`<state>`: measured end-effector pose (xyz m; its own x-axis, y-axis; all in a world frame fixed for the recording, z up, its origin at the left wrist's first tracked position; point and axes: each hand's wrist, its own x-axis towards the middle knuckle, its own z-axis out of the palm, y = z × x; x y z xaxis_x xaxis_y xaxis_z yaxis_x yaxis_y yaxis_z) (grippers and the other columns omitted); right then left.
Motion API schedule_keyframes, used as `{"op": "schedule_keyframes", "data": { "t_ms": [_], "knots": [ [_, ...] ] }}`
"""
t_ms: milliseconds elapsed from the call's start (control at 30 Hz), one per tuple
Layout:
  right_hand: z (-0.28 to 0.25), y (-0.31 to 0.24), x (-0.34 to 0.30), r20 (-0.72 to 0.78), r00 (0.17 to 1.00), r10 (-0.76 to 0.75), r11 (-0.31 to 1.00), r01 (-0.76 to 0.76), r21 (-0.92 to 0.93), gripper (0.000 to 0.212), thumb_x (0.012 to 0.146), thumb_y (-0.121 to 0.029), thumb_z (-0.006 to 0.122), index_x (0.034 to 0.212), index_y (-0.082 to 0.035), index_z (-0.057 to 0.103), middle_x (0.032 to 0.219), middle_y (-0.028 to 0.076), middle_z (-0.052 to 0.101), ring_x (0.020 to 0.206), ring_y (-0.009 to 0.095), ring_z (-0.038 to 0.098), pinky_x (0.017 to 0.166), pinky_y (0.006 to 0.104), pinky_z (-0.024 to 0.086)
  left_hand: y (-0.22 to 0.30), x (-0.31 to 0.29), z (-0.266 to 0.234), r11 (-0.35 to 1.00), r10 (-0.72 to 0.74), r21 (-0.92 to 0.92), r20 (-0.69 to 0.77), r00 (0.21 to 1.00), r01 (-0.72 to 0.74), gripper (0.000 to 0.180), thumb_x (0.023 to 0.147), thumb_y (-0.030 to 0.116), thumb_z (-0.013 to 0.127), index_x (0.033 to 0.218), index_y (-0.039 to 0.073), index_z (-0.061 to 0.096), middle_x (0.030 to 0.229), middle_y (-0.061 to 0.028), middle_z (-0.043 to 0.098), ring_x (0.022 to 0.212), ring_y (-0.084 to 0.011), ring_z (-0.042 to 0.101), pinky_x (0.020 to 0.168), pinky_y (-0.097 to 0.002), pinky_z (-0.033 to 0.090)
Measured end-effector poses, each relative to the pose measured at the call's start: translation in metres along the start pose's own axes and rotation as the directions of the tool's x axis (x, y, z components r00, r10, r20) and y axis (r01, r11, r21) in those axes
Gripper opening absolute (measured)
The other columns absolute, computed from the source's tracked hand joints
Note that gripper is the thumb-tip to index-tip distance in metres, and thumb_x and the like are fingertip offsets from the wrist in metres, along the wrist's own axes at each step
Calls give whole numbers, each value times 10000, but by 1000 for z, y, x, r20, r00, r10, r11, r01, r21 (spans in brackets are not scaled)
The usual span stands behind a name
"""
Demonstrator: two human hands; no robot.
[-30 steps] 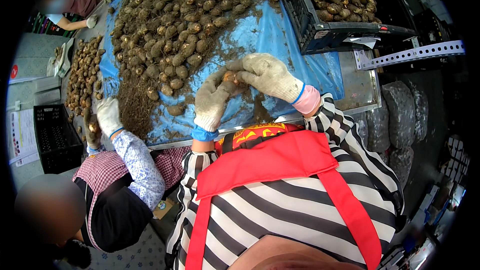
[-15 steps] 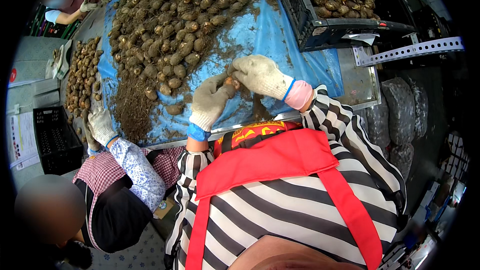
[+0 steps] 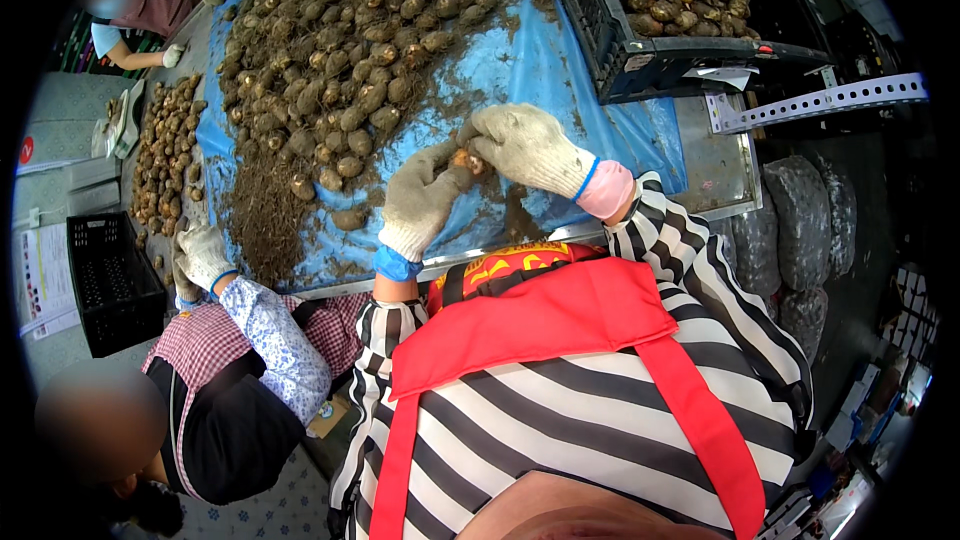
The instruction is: The person sorts taro roots by hand, removing dirt and damaged parts before placing them into a crate.
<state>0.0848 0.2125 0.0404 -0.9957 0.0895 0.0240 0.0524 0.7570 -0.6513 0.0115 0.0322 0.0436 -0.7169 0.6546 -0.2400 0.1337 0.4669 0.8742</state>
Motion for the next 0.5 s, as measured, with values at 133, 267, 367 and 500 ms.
{"op": "schedule_keyframes", "data": {
  "t_ms": [133, 267, 367, 500],
  "knots": [
    [10, 11, 2, -125, 992, 18, 999, -23, -33, 192, 886, -219, 603, 1003, -77, 661, 1007, 118, 686, 969, 327, 651, 835, 423, 522, -1, 0, 2, 987, -47, -150, 61, 997, 56, 502, 888, 171, 660, 1297, -100, 551, 1110, -146, 681, 988, -165, 654, 858, -285, 521],
    [-1, 16, 0, 24, 985, 168, 958, -169, 231, 239, 908, -164, 588, 1119, -87, 667, 1051, 116, 693, 1007, 288, 655, 883, 374, 515, -15, 1, 1, 944, 0, -330, 68, 998, 22, 563, 889, 144, 646, 1353, -124, 472, 1214, -185, 621, 1047, -198, 640, 890, -304, 534],
    [-4, 21, -5, 124, 978, 166, 819, -207, 535, 310, 914, -133, 591, 1213, -77, 649, 1066, 91, 702, 984, 217, 663, 863, 321, 519, -19, 3, -1, 913, 9, -407, 111, 994, 37, 602, 890, 130, 635, 1381, -139, 414, 1263, -206, 578, 1083, -222, 627, 900, -323, 547],
    [-7, 11, -11, 195, 962, 191, 721, -272, 637, 266, 921, -116, 611, 1169, -32, 659, 1036, 84, 698, 930, 152, 644, 823, 288, 519, -9, 0, 3, 848, -10, -526, 110, 994, 67, 612, 892, 141, 645, 1372, -150, 400, 1233, -212, 580, 1079, -243, 626, 893, -328, 557]
  ]
}}
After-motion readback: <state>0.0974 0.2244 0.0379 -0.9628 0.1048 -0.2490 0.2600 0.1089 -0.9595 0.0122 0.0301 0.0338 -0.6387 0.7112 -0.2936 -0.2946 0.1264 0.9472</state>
